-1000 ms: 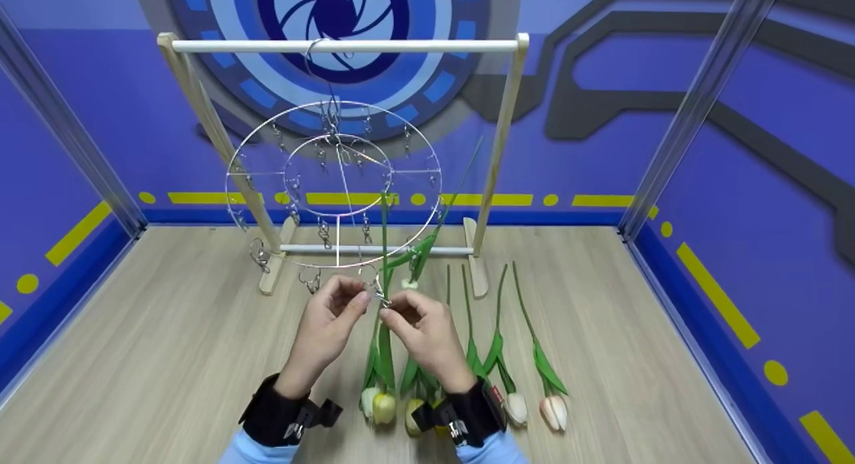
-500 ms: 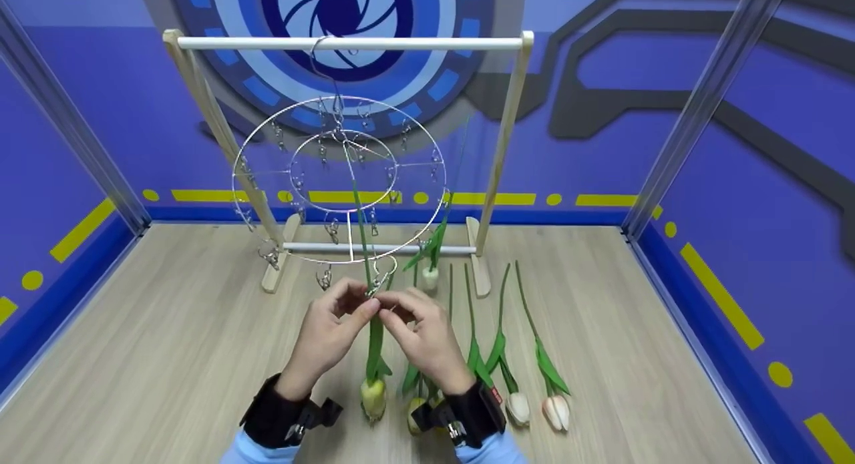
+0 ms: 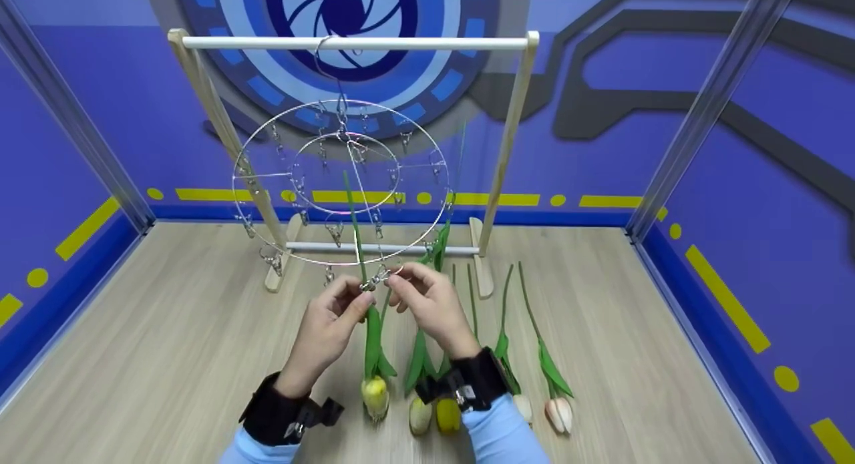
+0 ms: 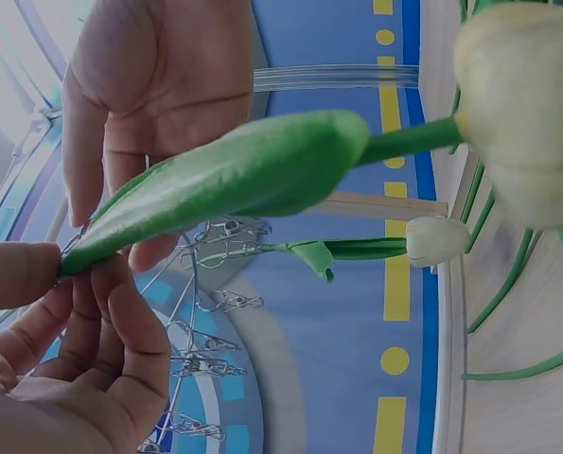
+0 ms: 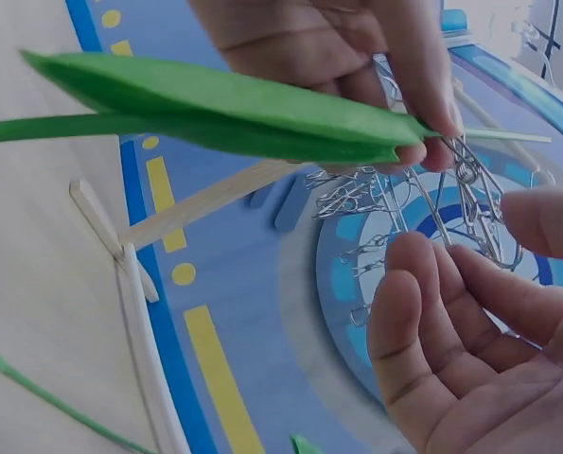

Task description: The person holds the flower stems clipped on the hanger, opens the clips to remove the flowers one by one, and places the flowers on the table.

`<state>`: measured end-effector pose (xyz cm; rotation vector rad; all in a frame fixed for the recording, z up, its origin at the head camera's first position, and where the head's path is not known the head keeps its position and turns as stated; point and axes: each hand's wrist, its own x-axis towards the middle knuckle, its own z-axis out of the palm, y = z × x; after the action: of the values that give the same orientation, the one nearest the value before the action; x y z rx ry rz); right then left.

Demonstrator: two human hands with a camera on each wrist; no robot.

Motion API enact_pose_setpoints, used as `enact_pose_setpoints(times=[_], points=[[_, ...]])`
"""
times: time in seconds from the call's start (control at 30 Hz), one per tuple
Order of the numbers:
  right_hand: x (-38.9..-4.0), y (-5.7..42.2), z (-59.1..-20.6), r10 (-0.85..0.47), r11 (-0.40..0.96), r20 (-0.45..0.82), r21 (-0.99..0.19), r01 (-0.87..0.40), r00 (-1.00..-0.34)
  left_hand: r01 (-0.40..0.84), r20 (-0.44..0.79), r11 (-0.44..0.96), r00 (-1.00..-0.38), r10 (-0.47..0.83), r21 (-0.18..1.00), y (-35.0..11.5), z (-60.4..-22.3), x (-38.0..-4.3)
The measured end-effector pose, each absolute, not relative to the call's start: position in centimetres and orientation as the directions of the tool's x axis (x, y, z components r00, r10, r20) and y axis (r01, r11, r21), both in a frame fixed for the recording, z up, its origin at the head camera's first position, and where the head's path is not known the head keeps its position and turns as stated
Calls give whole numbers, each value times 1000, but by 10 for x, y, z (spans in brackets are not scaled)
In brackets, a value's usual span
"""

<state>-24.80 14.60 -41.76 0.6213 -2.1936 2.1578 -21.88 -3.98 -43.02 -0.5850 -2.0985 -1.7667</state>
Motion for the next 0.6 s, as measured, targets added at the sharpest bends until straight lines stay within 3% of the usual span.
enact_pose_setpoints(times=[0.3,0.6], points=[[-260,143,-417,-345,-195,266,-958,-208,-900,493,486,64,-868,101,868,-41,-429,-220],[-264,137,-417,-366,-215,272,-955,-204,-890,394,389,16,-913,123,919,-44,-431,-223]])
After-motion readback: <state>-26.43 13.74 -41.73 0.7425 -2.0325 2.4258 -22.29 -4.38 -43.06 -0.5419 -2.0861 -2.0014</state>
